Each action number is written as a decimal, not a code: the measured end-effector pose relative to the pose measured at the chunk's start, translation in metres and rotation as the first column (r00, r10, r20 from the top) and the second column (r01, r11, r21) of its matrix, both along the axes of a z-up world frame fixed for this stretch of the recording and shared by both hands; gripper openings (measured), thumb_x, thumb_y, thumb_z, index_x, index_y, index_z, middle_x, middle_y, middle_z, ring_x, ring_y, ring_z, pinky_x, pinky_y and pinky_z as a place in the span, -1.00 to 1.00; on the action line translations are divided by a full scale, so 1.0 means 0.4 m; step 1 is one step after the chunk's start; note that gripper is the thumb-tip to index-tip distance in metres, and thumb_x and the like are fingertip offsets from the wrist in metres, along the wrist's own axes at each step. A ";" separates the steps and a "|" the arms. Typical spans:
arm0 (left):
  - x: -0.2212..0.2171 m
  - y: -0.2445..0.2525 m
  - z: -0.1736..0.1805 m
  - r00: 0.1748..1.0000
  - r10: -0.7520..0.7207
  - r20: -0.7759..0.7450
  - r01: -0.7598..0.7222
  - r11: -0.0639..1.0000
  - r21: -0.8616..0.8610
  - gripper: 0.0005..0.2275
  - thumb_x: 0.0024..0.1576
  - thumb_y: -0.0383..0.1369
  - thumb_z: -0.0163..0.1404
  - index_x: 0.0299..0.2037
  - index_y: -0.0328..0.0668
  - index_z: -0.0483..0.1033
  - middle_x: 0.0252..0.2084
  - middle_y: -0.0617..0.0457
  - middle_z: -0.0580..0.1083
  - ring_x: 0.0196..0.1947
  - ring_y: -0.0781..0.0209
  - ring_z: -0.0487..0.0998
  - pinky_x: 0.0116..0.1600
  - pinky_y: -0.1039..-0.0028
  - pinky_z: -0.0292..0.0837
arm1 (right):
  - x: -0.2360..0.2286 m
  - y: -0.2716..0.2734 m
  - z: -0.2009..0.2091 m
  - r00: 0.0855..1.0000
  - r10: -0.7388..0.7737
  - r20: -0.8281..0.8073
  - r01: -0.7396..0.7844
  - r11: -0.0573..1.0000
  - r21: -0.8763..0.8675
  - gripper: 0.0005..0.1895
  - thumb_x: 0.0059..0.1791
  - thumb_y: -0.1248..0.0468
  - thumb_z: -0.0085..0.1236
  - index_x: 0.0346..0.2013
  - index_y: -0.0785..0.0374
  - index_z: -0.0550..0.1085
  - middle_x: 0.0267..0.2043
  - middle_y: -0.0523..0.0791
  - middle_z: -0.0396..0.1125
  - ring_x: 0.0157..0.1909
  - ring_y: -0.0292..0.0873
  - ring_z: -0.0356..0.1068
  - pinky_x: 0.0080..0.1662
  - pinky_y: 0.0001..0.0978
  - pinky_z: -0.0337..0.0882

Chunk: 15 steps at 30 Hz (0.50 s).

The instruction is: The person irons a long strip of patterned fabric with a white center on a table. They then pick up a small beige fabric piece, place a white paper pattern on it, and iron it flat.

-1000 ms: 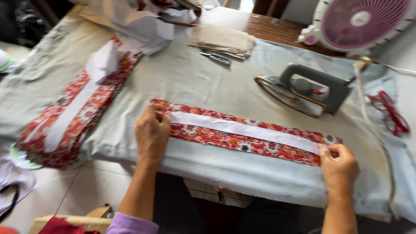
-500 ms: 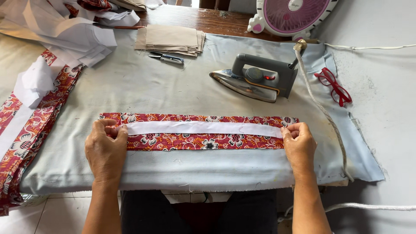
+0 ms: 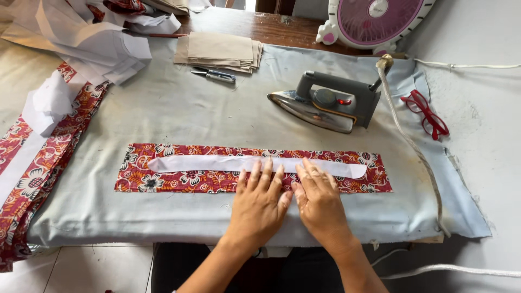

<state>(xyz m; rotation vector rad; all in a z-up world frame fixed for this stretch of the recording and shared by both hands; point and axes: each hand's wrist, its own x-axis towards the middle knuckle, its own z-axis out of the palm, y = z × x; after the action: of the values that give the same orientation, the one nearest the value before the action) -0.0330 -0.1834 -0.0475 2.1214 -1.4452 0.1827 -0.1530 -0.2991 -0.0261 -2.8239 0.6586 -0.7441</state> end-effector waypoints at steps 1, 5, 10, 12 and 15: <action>-0.002 -0.002 -0.001 1.000 0.001 0.002 -0.001 1.000 -0.004 -0.47 0.32 0.02 -0.35 0.38 -0.09 0.31 0.43 -0.15 0.28 0.47 -0.14 0.15 0.44 -0.05 -0.09 | -0.013 -0.018 -0.012 1.000 0.001 0.002 -0.001 1.000 -0.004 -0.56 0.08 0.19 0.00 0.23 0.30 0.43 0.38 0.04 0.27 0.34 0.06 0.30 0.31 0.14 0.20; 0.007 0.006 -0.010 0.990 0.125 0.065 -0.126 0.992 0.007 -0.46 0.28 0.04 -0.24 0.36 -0.07 0.33 0.43 -0.24 0.23 0.43 -0.42 0.13 0.43 -0.09 -0.04 | -0.070 -0.070 -0.031 0.966 -0.101 -0.238 0.117 0.992 0.052 -0.38 0.11 0.00 -0.17 0.41 0.21 0.23 0.49 0.00 0.11 0.52 0.02 0.03 0.45 0.04 -0.05; 0.067 0.048 -0.037 0.968 0.239 0.077 -0.248 0.956 0.153 -0.37 0.29 0.14 -0.35 0.52 0.09 0.04 0.53 -0.35 -0.06 0.50 -0.45 -0.14 0.45 -0.16 -0.24 | -0.154 -0.137 -0.071 0.929 -0.222 -0.295 0.245 0.969 0.044 -0.30 0.08 -0.11 -0.19 0.45 0.15 0.18 0.54 -0.04 0.04 0.56 0.02 -0.05 0.44 0.08 -0.07; 0.100 0.077 -0.042 0.942 0.311 0.127 -0.330 0.927 0.176 -0.38 0.29 0.17 -0.40 0.51 0.20 0.04 0.54 -0.31 -0.08 0.48 -0.48 -0.15 0.47 -0.11 -0.30 | -0.178 -0.153 -0.086 0.930 -0.262 -0.257 0.272 0.962 0.003 -0.28 0.08 -0.13 -0.18 0.45 0.18 0.18 0.54 0.02 0.04 0.56 0.07 -0.05 0.43 0.19 -0.05; 0.149 0.124 -0.036 0.923 0.371 0.100 -0.384 0.900 0.205 -0.36 0.25 0.22 -0.36 0.50 0.23 0.10 0.52 -0.33 0.00 0.46 -0.54 -0.07 0.44 -0.18 -0.25 | -0.190 -0.158 -0.081 0.912 -0.295 -0.286 0.308 0.951 0.002 -0.25 0.08 -0.15 -0.20 0.44 0.24 0.18 0.56 0.03 -0.01 0.57 0.04 -0.07 0.43 0.19 -0.08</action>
<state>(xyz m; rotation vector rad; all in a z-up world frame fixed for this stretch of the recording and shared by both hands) 0.0266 -0.1337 -0.0618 2.5900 -1.1102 0.2404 -0.2291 -0.3623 -0.0586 -2.8436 1.1623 -0.3535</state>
